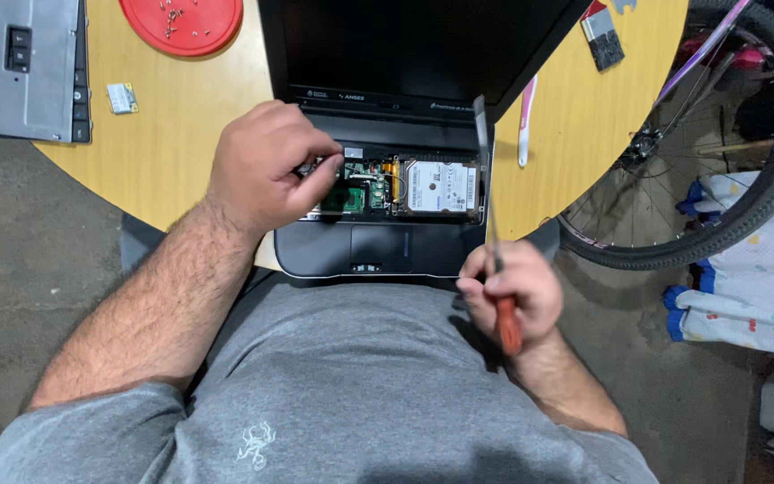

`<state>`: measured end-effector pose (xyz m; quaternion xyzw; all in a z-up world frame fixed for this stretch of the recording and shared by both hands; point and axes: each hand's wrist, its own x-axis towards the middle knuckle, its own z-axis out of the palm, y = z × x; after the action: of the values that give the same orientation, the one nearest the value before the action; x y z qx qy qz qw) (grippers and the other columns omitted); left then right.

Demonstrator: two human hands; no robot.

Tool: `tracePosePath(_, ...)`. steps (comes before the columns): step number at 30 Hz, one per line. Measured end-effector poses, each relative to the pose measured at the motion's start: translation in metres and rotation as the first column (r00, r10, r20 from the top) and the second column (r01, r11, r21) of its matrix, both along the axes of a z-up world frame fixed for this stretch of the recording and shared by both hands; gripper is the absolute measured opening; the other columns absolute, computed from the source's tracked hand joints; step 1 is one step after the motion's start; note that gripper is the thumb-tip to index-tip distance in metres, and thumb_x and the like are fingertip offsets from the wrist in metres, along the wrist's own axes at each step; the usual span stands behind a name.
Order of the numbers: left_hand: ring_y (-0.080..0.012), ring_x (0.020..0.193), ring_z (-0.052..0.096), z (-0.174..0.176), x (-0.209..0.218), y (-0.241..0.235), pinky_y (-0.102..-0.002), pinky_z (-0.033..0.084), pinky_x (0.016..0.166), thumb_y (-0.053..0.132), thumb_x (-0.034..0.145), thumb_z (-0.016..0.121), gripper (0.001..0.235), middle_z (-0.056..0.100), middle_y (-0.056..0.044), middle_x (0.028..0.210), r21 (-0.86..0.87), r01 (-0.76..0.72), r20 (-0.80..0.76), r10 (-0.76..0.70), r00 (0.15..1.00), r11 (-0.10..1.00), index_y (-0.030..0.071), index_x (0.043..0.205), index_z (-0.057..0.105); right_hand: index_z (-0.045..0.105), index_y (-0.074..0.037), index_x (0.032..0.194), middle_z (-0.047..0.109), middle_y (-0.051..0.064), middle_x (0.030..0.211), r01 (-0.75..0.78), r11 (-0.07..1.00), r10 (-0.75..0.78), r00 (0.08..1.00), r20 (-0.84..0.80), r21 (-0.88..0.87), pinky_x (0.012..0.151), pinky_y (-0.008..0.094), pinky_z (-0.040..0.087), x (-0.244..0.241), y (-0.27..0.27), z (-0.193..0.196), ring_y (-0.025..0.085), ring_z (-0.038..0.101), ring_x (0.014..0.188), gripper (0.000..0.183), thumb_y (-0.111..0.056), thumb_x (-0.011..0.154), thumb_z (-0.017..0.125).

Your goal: The person uses a screwdriver to remove screws from the internal bay of a laptop. They then disconnect a cable and remove a small card module, followed by detaching and removing the hard drive from the laptop.

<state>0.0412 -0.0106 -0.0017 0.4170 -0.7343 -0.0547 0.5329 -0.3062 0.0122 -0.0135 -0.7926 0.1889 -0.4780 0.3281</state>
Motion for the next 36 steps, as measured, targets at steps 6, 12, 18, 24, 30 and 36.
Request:
tracePosePath(6, -0.0261, 0.079, 0.061, 0.002, 0.000, 0.003, -0.041, 0.049, 0.079, 0.022, 0.089, 0.078, 0.009, 0.062, -0.004, 0.079, 0.064, 0.016, 0.230, -0.030, 0.973, 0.998, 0.014, 0.091, 0.077, 0.058, -0.020, 0.080, 0.071, 0.006, 0.077, -0.040, 0.976, 0.013, 0.992, -0.124, -0.213, 0.051, 0.037, 0.052, 0.005, -0.002, -0.037, 0.028, 0.068, 0.060, 0.026, -0.015, 0.083, 0.083)
tracePosePath(12, -0.0251, 0.079, 0.062, 0.013, -0.002, 0.002, -0.039, 0.049, 0.074, 0.019, 0.088, 0.079, 0.008, 0.061, -0.003, 0.083, 0.022, 0.052, 0.326, -0.056, 0.944, 0.998, 0.015, 0.095, 0.077, 0.066, -0.003, 0.100, 0.072, 0.017, 0.084, -0.032, 0.957, 0.007, 0.996, -0.088, -0.290, 0.053, 0.044, 0.054, 0.053, -0.005, 0.008, 0.037, 0.072, 0.067, 0.010, -0.011, 0.094, 0.064)
tracePosePath(18, -0.0221, 0.077, 0.059, 0.013, -0.004, 0.001, -0.039, 0.047, 0.071, 0.023, 0.084, 0.085, 0.011, 0.059, 0.001, 0.083, -0.001, 0.024, 0.396, -0.021, 0.918, 1.000, 0.021, 0.092, 0.078, 0.069, 0.000, 0.096, 0.073, 0.017, 0.084, -0.027, 0.957, -0.005, 0.994, -0.112, -0.288, 0.054, 0.045, 0.056, 0.056, -0.006, 0.008, 0.037, 0.074, 0.070, 0.012, -0.011, 0.093, 0.065)
tracePosePath(24, -0.0236, 0.076, 0.059, 0.020, -0.008, 0.004, -0.039, 0.046, 0.070, 0.020, 0.083, 0.086, 0.010, 0.059, -0.001, 0.082, 0.021, 0.023, 0.404, -0.030, 0.914, 1.000, 0.021, 0.092, 0.080, 0.068, 0.001, 0.094, 0.071, 0.017, 0.081, -0.057, 0.953, 0.026, 0.994, -0.106, -0.299, 0.053, 0.044, 0.056, 0.060, -0.006, 0.011, 0.039, 0.074, 0.072, 0.013, -0.011, 0.096, 0.062)
tracePosePath(30, -0.0190, 0.074, 0.058, 0.025, -0.011, 0.008, -0.035, 0.044, 0.072, 0.020, 0.083, 0.089, 0.010, 0.061, 0.001, 0.079, 0.041, -0.016, 0.432, -0.004, 0.902, 0.999, 0.024, 0.090, 0.083, 0.069, 0.000, 0.095, 0.070, 0.018, 0.083, -0.048, 0.937, -0.006, 0.988, -0.155, -0.346, 0.055, 0.046, 0.056, 0.054, -0.004, 0.000, 0.040, 0.074, 0.074, 0.010, -0.008, 0.093, 0.064)
tracePosePath(36, -0.0184, 0.073, 0.056, 0.031, -0.014, 0.009, -0.034, 0.044, 0.072, 0.021, 0.081, 0.090, 0.010, 0.061, 0.001, 0.077, 0.053, -0.014, 0.458, -0.012, 0.889, 0.998, 0.025, 0.085, 0.083, 0.068, 0.000, 0.095, 0.063, 0.017, 0.078, -0.049, 0.921, -0.039, 0.976, -0.215, -0.387, 0.053, 0.046, 0.053, 0.058, 0.003, -0.011, 0.040, 0.070, 0.069, 0.012, -0.012, 0.093, 0.067)
